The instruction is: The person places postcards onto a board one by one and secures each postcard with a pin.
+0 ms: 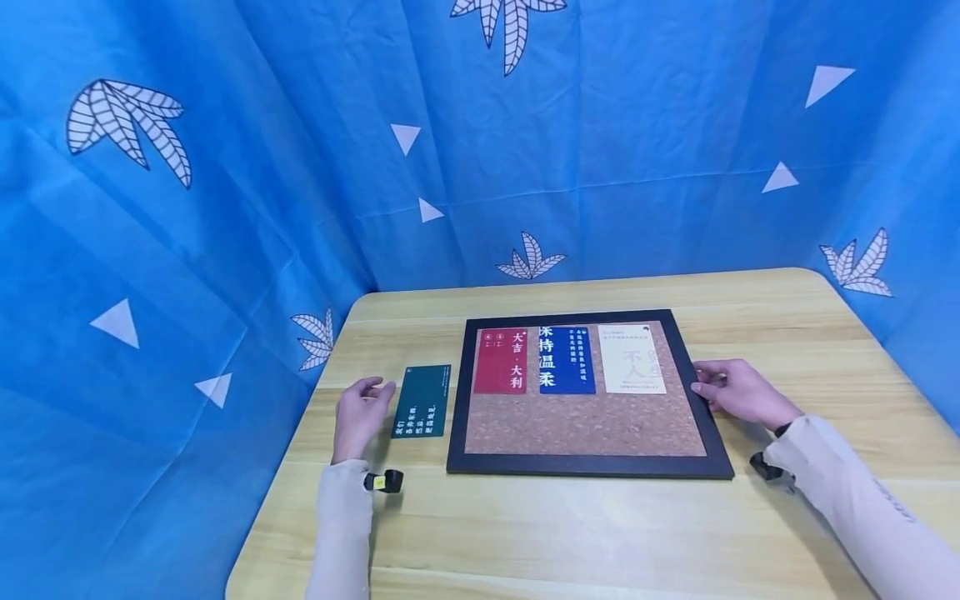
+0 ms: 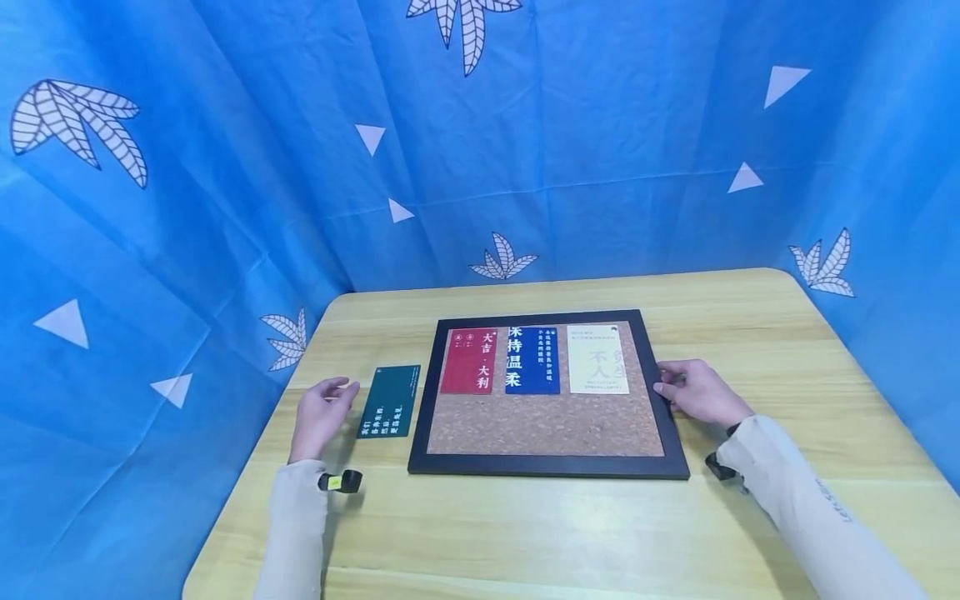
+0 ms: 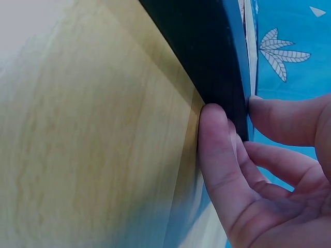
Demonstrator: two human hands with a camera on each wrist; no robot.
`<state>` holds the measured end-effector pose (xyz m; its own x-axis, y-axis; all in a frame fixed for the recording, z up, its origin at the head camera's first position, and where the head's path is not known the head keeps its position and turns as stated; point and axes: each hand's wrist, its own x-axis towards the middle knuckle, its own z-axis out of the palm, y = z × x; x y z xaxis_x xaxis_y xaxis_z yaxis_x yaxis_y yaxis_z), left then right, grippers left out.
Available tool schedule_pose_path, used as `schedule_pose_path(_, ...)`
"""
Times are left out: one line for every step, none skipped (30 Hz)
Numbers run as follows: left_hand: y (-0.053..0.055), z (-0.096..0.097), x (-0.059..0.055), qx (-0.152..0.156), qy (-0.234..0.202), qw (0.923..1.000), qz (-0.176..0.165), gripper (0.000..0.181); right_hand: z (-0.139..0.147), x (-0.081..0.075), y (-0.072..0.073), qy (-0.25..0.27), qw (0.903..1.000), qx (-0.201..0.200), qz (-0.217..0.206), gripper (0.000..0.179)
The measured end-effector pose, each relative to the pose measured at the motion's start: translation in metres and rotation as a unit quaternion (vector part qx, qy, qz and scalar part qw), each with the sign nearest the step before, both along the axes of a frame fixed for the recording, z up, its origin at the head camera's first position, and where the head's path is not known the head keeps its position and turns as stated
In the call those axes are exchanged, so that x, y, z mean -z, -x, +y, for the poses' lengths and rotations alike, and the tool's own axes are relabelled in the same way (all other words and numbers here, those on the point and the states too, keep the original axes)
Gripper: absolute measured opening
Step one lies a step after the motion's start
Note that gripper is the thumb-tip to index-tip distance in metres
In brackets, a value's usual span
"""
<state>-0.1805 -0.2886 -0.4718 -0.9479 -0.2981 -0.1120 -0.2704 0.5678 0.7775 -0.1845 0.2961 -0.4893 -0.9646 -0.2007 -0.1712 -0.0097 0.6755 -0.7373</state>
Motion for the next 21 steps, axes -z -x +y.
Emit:
schedule_pose_path(-0.001, -0.002, 0.002, -0.002, 0.006, 1.0, -0.004, 0.056, 0.0, 0.0, 0.0, 0.001, 1.0, 0.0, 0.001, 0.055)
schedule_pose_path(-0.002, -0.004, 0.004, -0.003, 0.013, 0.9999, -0.006, 0.057, 0.0, 0.0, 0.0, 0.002, 1.0, -0.001, 0.002, 0.055)
schedule_pose_path(-0.003, -0.006, 0.006, -0.004, 0.019, 0.9998, -0.011, 0.057, 0.0, 0.0, 0.0, 0.002, 1.0, 0.0, 0.0, 0.055)
schedule_pose_path(-0.004, -0.007, 0.008, -0.004, 0.025, 0.9996, -0.014, 0.057, -0.001, 0.0, 0.0, 0.003, 1.0, 0.0, 0.001, 0.055)
schedule_pose_path(-0.005, -0.008, 0.01, -0.006, 0.031, 0.9993, -0.017, 0.058, -0.001, 0.0, 0.0, 0.004, 1.0, -0.001, 0.001, 0.055)
schedule_pose_path(-0.006, -0.008, 0.012, -0.007, 0.036, 0.9991, -0.021, 0.058, -0.001, 0.0, 0.0, 0.005, 1.0, 0.0, 0.001, 0.055)
schedule_pose_path(-0.008, -0.009, 0.014, -0.009, 0.039, 0.9989, -0.024, 0.058, -0.001, -0.001, 0.0, 0.006, 1.0, -0.001, 0.001, 0.055)
schedule_pose_path(-0.008, -0.009, 0.016, -0.011, 0.039, 0.9987, -0.03, 0.059, -0.002, -0.001, 0.0, 0.007, 1.0, -0.001, 0.001, 0.055)
schedule_pose_path(-0.009, -0.009, 0.017, -0.013, 0.038, 0.9984, -0.041, 0.06, -0.002, -0.001, 0.0, 0.007, 1.0, -0.001, 0.003, 0.055)
schedule_pose_path(-0.01, -0.01, 0.018, -0.014, 0.036, 0.998, -0.05, 0.061, -0.002, -0.001, 0.0, 0.008, 1.0, -0.002, 0.004, 0.055)
schedule_pose_path(-0.01, -0.01, 0.019, -0.014, 0.035, 0.9974, -0.061, 0.062, -0.003, -0.001, 0.0, 0.009, 0.9999, -0.002, 0.005, 0.055)
schedule_pose_path(-0.01, -0.01, 0.02, -0.014, 0.036, 0.9968, -0.07, 0.063, -0.003, -0.001, 0.0, 0.009, 0.9999, -0.001, 0.005, 0.055)
schedule_pose_path(-0.01, -0.009, 0.02, -0.013, 0.035, 0.9961, -0.08, 0.064, -0.003, -0.001, -0.001, 0.009, 0.9999, -0.002, 0.006, 0.055)
schedule_pose_path(-0.01, -0.009, 0.02, -0.012, 0.037, 0.9955, -0.087, 0.065, -0.003, -0.001, -0.001, 0.008, 0.9999, -0.002, 0.006, 0.055)
schedule_pose_path(-0.009, -0.008, 0.02, -0.01, 0.04, 0.995, -0.091, 0.066, -0.002, -0.001, -0.001, 0.007, 1.0, -0.002, 0.006, 0.055)
schedule_pose_path(-0.009, -0.007, 0.02, -0.008, 0.043, 0.9948, -0.092, 0.067, -0.002, 0.0, -0.001, 0.007, 1.0, -0.002, 0.005, 0.055)
schedule_pose_path(-0.009, -0.006, 0.02, -0.004, 0.049, 0.9946, -0.091, 0.067, -0.002, 0.0, -0.001, 0.007, 1.0, -0.001, 0.004, 0.055)
schedule_pose_path(-0.009, -0.005, 0.02, -0.002, 0.054, 0.9945, -0.09, 0.068, -0.001, 0.0, -0.001, 0.006, 1.0, -0.002, 0.003, 0.055)
schedule_pose_path(-0.009, -0.003, 0.019, 0.0, 0.057, 0.9944, -0.089, 0.068, -0.001, 0.0, -0.001, 0.005, 1.0, -0.002, 0.002, 0.055)
schedule_pose_path(-0.01, -0.002, 0.019, 0.002, 0.061, 0.9942, -0.089, 0.068, 0.0, 0.0, -0.001, 0.003, 1.0, -0.002, 0.002, 0.055)
schedule_pose_path(-0.01, 0.0, 0.019, 0.004, 0.066, 0.9939, -0.089, 0.068, 0.0, 0.0, -0.001, 0.002, 1.0, -0.003, 0.001, 0.055)
